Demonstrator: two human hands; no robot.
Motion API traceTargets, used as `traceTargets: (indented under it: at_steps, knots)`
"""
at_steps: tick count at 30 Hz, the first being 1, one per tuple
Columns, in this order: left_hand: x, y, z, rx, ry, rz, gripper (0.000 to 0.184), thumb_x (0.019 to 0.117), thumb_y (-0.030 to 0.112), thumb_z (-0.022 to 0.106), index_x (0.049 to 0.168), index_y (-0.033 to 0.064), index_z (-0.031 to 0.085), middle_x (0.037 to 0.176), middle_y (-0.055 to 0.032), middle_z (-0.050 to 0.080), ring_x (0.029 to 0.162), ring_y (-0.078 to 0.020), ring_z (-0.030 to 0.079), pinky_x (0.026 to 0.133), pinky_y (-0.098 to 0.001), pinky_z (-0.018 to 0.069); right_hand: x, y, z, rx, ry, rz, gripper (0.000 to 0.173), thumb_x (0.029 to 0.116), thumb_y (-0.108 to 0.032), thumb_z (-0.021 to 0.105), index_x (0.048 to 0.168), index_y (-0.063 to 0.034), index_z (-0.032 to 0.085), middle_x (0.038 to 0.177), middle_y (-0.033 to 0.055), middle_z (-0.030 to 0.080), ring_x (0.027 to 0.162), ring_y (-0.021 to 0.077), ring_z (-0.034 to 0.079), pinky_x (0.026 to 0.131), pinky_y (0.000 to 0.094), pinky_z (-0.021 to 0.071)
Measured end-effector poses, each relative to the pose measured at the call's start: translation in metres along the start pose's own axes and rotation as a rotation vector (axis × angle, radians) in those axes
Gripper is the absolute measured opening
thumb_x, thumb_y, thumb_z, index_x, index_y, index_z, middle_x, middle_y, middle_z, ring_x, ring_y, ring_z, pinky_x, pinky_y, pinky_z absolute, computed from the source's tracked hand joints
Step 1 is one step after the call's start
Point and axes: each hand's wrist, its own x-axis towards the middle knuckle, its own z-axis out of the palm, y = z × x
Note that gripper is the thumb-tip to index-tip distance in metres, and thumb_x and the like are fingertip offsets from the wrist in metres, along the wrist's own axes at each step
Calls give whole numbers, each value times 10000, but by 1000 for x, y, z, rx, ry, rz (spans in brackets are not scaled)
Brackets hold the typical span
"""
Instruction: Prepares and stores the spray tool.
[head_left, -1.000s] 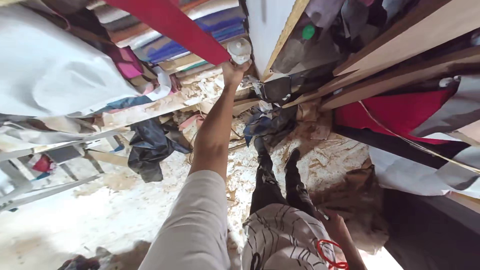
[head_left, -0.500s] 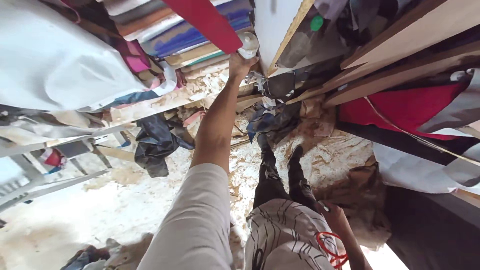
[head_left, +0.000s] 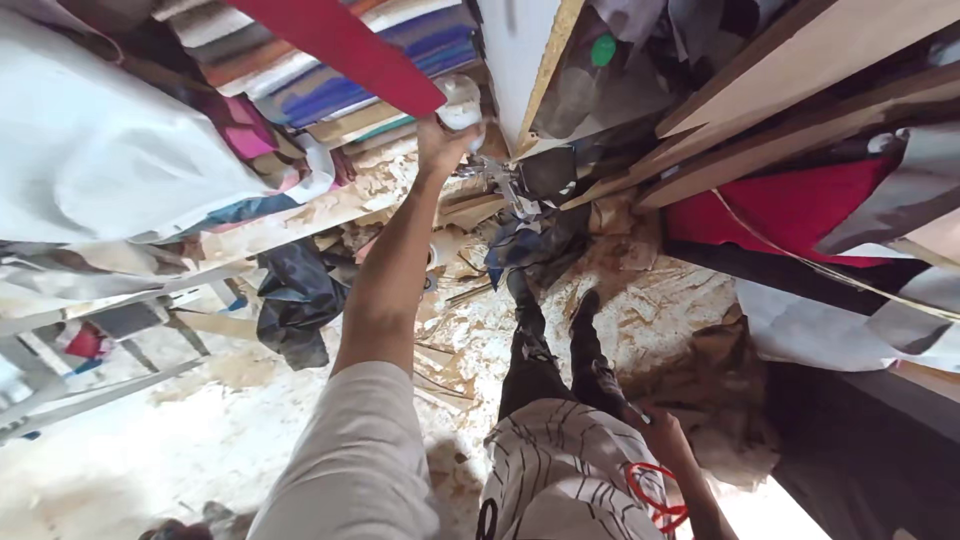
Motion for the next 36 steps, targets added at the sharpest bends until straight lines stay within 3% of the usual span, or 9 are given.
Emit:
traceTargets:
  at_steps: [5,10,18,20,24,27,30,33,36]
  knots:
    - [-28,13,-11,-54,-80,55,919,688,385,935,1406,12,500,1308,-74,669,1225,-122,638,1079,-357,542,5,-2,0,-1,-27,-12,411,948,-572,665,1121,-218,781,931,73,761,868,255,727,817,574,580]
    - [-62,9,-35,-387,111,80,847,726,194,933,1386,-50,461,1264,-115,687,1183,-211,675,1030,-417,586,3,-10,-9,-5,-19,0,410,950,-571,665,1152,-232,775,979,67,769,911,248,734,849,573,581]
    - [-59,8,-106,-845,96,-13,779,924,230,739,1507,88,243,1378,-149,577,1205,-329,632,993,-565,559,6,5,-12,-2,-23,2,390,948,-553,679,1153,-237,783,1008,72,774,952,258,737,882,583,576]
    - [-61,17,-104,-834,78,-37,753,930,262,735,1510,125,275,1392,-119,574,1221,-315,627,992,-557,562,8,7,-10,16,-38,21,391,941,-550,688,1127,-220,786,1000,81,771,951,269,735,879,590,577]
    - [-42,21,-78,-911,135,5,770,889,93,746,1493,73,270,1313,-174,576,1129,-361,648,897,-592,591,13,-1,-10,3,-50,28,428,930,-584,683,1124,-215,781,1004,105,765,957,300,731,874,615,568]
    - [-32,40,-53,-886,117,42,471,1081,290,449,1470,60,315,1302,-180,613,1122,-333,657,892,-545,590,13,-7,-9,-9,-23,-25,430,942,-578,673,1126,-204,778,989,106,764,940,298,731,859,606,573]
    - [-32,70,-30,-879,56,35,600,1102,496,143,1468,71,355,1329,-165,613,1132,-309,653,896,-526,590,11,-5,-2,3,-22,-47,435,948,-574,668,1175,-218,770,1004,93,768,943,277,735,864,591,578]
    - [-31,92,-7,-796,46,22,652,1087,541,188,1439,51,434,1259,-144,658,1072,-265,675,855,-475,598,10,-3,6,-3,-40,-31,448,944,-576,672,1194,-215,764,1036,100,766,970,283,732,886,595,573]
    - [-23,100,4,-652,82,42,604,1069,436,458,1521,57,331,1314,-128,614,1102,-204,661,862,-402,602,8,-3,9,-8,-63,-17,466,947,-566,675,1238,-211,750,1099,110,761,1037,290,724,937,599,557]
